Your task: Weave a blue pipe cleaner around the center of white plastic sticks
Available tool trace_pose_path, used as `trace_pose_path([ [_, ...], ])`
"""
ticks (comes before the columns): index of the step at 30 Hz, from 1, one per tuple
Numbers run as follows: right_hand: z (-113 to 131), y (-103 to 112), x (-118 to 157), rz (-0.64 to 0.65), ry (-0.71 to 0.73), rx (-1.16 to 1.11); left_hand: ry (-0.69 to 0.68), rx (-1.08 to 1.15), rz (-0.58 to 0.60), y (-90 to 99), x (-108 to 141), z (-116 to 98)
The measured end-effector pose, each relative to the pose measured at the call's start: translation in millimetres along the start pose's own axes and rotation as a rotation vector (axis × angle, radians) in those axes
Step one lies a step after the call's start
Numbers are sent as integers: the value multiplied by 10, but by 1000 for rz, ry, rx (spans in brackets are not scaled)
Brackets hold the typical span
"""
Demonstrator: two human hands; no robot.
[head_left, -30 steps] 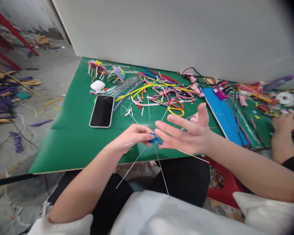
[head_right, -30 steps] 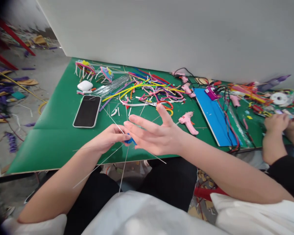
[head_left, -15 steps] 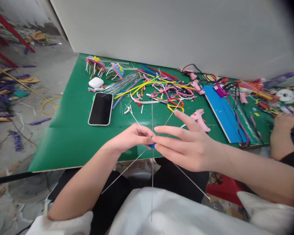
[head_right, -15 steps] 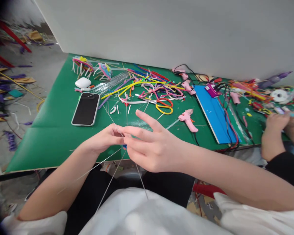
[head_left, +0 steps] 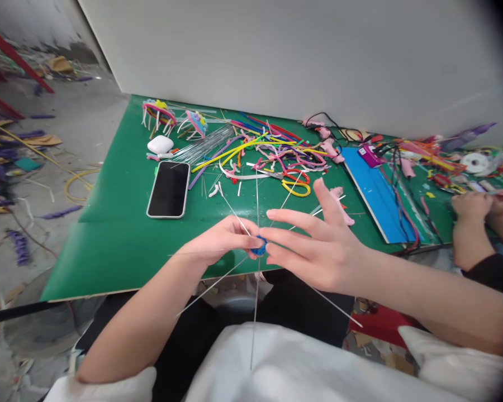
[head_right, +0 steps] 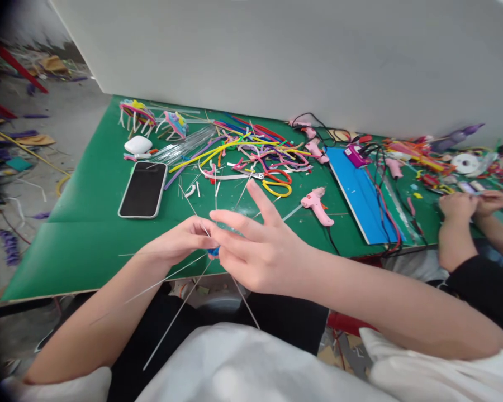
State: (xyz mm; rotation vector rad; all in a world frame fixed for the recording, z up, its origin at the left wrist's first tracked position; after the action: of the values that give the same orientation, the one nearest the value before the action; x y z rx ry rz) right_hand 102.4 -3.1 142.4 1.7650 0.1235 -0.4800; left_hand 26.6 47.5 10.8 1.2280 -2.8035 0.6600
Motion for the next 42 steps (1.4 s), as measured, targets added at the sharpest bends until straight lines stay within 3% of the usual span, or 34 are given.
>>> trace_pose_path([
  [6,46,24,-4,81,104,-43,-14,-62,54,-14,-6,29],
  [9,79,-46,-7,204,128,-10,-27,-174,53,-31,-7,-7],
  [12,75,-151,8,343,97,1,-40,-294,3,-44,-18,-43],
  [16,7,-261,29,431,19,15,-49,-481,-121,-42,-37,-31],
  [23,-164,-418,47,370,-76,83,-116,-802,-391,1,-11,-60],
  [28,-253,-530,137,331,-141,44,-159,-939,-465,-12,-17,-98],
  [33,-415,-602,296,377,-313,-46,-145,-862,-451,23,-54,-38],
  [42,-637,-672,484,599,-762,-329,-134,-788,-400,30,-89,20],
])
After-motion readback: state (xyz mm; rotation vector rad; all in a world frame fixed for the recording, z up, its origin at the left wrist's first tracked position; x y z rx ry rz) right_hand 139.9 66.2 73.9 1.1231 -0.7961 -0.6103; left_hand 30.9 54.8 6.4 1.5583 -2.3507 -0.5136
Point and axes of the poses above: each hand's wrist, its own x-axis away from the middle knuckle, its own y-axis out of the back of the hand, z = x × y, the point moved 7 cm from there along -x, towards the middle knuckle, and after that the axes turned 7 degrees about -x, right-handed, at the moved point
